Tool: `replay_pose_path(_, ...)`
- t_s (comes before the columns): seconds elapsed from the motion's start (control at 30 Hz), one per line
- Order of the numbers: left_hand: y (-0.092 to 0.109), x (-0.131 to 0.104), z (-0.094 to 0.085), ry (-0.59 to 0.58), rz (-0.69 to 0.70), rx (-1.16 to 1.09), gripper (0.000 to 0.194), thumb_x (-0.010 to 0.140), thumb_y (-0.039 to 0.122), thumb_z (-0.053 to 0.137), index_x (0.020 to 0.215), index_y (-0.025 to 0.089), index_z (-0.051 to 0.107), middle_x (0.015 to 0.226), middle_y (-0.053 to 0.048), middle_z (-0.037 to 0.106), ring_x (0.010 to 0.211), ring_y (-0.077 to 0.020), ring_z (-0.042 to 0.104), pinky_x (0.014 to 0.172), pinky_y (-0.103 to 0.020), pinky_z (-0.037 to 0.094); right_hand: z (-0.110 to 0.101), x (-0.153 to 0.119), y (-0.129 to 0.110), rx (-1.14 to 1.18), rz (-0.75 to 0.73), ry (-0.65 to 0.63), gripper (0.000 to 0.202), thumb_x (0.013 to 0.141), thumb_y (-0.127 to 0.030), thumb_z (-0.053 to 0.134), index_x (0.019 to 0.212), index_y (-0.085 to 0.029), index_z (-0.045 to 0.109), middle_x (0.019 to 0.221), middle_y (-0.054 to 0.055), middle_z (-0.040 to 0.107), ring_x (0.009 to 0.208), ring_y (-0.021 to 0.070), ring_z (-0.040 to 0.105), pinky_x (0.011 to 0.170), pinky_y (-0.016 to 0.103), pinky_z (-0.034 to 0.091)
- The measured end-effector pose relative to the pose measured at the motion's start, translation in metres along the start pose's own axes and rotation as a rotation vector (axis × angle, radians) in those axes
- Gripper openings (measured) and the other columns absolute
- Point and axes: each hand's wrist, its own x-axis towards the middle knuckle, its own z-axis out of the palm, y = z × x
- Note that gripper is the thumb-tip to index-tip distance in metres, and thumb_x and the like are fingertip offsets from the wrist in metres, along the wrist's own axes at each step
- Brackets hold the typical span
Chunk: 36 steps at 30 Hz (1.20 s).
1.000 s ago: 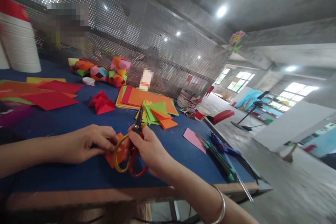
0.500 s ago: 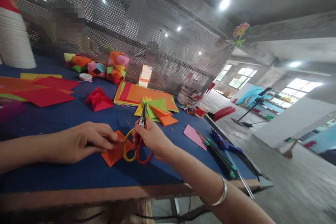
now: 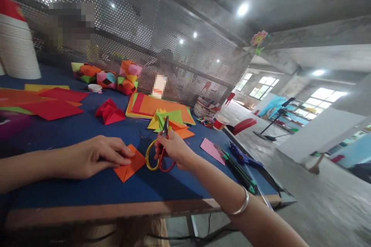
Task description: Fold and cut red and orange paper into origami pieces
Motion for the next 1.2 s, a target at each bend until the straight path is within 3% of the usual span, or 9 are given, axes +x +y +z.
replay_pose_path(0.1,-0.001,0.000,0.000,-0.004,-0.010,-0.019,0.026,0.097,0.016,0.062,0.107,0.021,0.085,0.112,-0.009,0.083,0.103,-0.0174,0.078,0.089,-0.021,0.059,0.007,-0.010,-0.006,-0.002,-0.021,-0.037,0.024,0.089,-0.027,0.071,0.085,-0.023,0.048,0.060,-0.008,0.059,0.049,0.0106,0.057,0.051,0.024,0.052)
replay_pose_path(0.23,0.003,0.003,-0.002,-0.031,-0.019,-0.028,0.030,0.095,0.009,0.062,0.109,0.023,0.084,0.116,-0.005,0.083,0.102,-0.0147,0.077,0.088,-0.019,0.056,0.023,-0.021,-0.005,0.071,-0.036,-0.201,0.028,0.088,-0.036,0.073,0.090,-0.023,0.049,0.065,-0.008,0.060,0.051,0.0109,0.060,0.053,0.024,0.053)
replay_pose_path(0.37,0.009,0.005,-0.005,-0.048,-0.013,-0.035,0.028,0.096,0.007,0.060,0.091,0.021,0.084,0.108,-0.003,0.083,0.096,-0.0135,0.075,0.086,-0.018,0.054,0.033,-0.022,0.002,0.069,0.004,-0.268,0.028,0.090,-0.038,0.072,0.086,-0.022,0.049,0.064,-0.009,0.058,0.050,0.0101,0.059,0.052,0.023,0.050)
replay_pose_path(0.5,0.009,0.004,-0.005,-0.022,-0.013,-0.031,0.028,0.096,0.008,0.059,0.087,0.021,0.082,0.106,-0.004,0.082,0.097,-0.0148,0.076,0.086,-0.020,0.056,0.029,-0.015,0.003,0.038,0.025,-0.252,0.023,0.093,-0.030,0.067,0.084,-0.022,0.048,0.064,-0.008,0.057,0.049,0.0095,0.059,0.052,0.022,0.049)
replay_pose_path(0.67,0.004,0.000,-0.002,0.025,-0.024,-0.044,0.027,0.095,0.012,0.063,0.106,0.025,0.085,0.114,-0.007,0.083,0.101,-0.0183,0.078,0.087,-0.023,0.060,0.012,-0.002,0.000,0.031,0.055,-0.155,0.017,0.092,-0.019,0.064,0.084,-0.022,0.049,0.061,-0.008,0.057,0.049,0.0102,0.058,0.051,0.023,0.052)
replay_pose_path(0.87,0.004,0.001,-0.005,-0.041,-0.073,-0.044,0.033,0.097,0.013,0.061,0.116,0.029,0.083,0.120,-0.005,0.082,0.106,-0.0192,0.077,0.092,-0.027,0.060,-0.006,0.007,0.002,0.037,0.059,-0.087,0.022,0.086,-0.015,0.068,0.078,-0.022,0.049,0.059,-0.007,0.058,0.049,0.0097,0.056,0.048,0.022,0.054)
replay_pose_path(1.2,-0.011,0.002,-0.010,-0.093,-0.086,-0.172,0.037,0.098,0.011,0.058,0.124,0.028,0.079,0.124,-0.007,0.081,0.116,-0.0198,0.072,0.100,-0.031,0.057,-0.003,-0.004,0.007,0.100,-0.007,0.017,0.022,0.082,-0.019,0.070,0.076,-0.021,0.050,0.058,-0.007,0.057,0.048,0.0093,0.054,0.048,0.022,0.055)
